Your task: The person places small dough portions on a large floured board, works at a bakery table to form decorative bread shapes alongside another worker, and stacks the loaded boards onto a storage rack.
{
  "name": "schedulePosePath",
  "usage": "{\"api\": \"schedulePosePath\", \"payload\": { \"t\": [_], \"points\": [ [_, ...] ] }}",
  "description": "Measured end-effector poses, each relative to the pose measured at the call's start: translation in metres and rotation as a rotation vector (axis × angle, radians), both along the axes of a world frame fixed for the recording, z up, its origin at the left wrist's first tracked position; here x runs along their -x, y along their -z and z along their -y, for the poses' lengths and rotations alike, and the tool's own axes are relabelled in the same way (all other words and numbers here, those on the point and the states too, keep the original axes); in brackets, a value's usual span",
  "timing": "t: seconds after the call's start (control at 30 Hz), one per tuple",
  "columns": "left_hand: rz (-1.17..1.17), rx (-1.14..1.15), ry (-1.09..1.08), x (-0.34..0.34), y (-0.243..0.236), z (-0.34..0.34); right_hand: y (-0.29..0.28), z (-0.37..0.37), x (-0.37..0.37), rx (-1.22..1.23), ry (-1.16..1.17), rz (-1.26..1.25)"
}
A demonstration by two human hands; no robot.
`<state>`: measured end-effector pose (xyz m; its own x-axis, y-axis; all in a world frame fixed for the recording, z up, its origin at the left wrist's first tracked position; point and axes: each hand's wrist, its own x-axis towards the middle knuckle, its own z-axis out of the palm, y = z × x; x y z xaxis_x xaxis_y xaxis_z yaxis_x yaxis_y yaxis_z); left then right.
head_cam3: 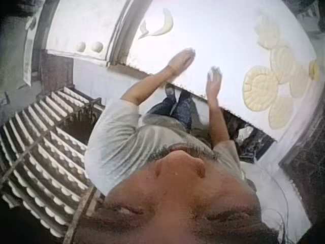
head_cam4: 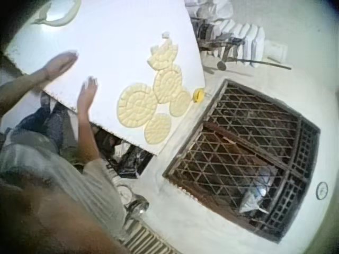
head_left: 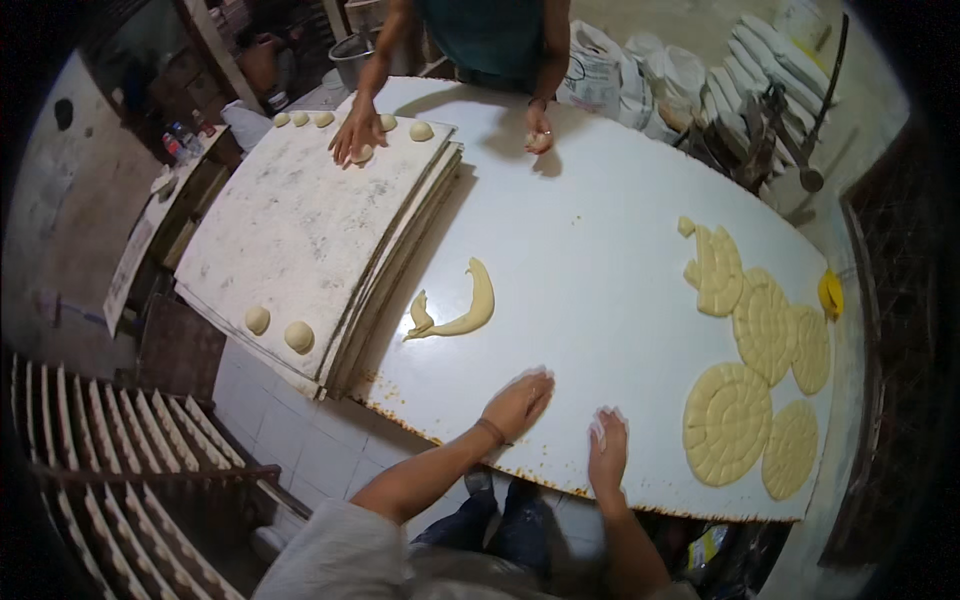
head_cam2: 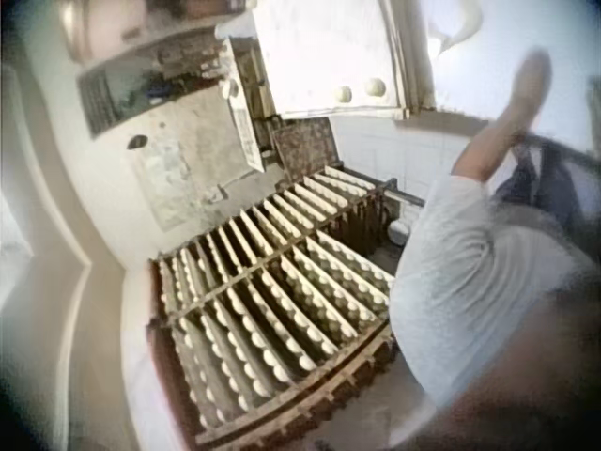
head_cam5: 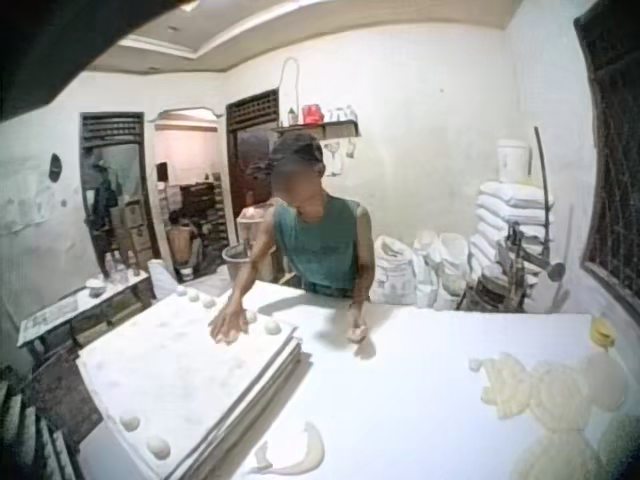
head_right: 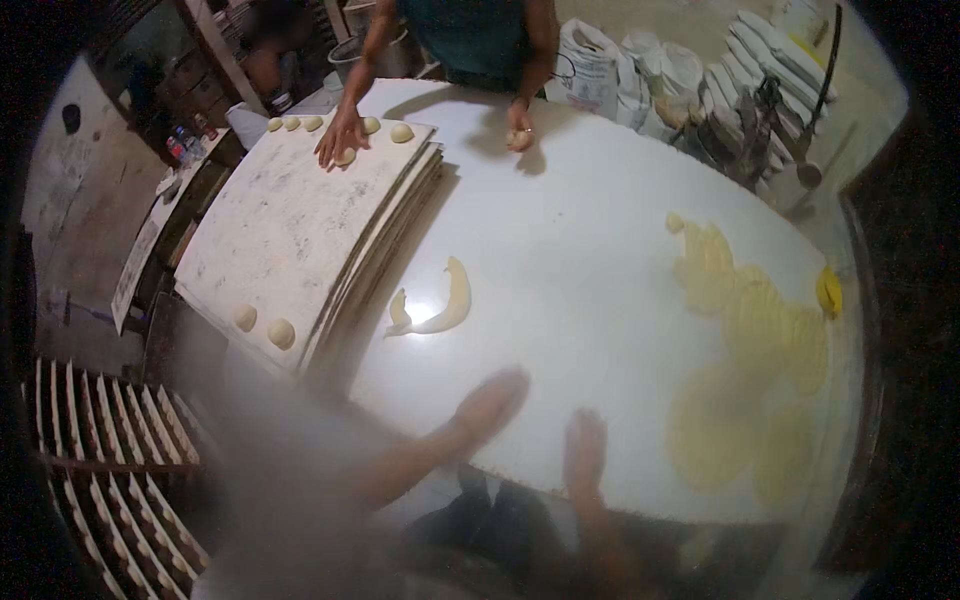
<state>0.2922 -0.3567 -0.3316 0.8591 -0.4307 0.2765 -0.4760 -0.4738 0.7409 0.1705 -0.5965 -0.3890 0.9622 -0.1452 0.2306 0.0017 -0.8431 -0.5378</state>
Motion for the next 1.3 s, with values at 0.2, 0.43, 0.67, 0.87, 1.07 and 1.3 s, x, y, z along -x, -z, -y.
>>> {"api": "schedulePosePath", "payload": {
  "t": [0.2,0.43,0.67,0.87,1.07,1.3],
  "points": [
    [0.009,-0.129,0.149,0.001,0.045,-0.079,-0.003,0.036,0.028,-0.138,0.113,-0.100],
    [0.009,-0.093,0.145,0.041,0.060,-0.084,-0.011,0.033,0.055,-0.103,-0.107,-0.149],
    [0.003,0.005,-0.189,0.015,0.022,-0.001,-0.014,0.008,0.003,-0.114,-0.087,-0.101],
    [-0.034,-0.206,0.010,0.027,0.052,-0.074,-0.020,0.035,0.015,-0.326,-0.022,-0.025],
    [0.103,-0.044,-0.124,0.059,0.052,-0.045,0.022,0.032,0.036,-0.232,-0.097,-0.073],
    [-0.959,0.731,-0.389,0.095,-0.004,-0.100,-0.006,0.055,0.039,-0.721,0.238,-0.302]
  ]
}}
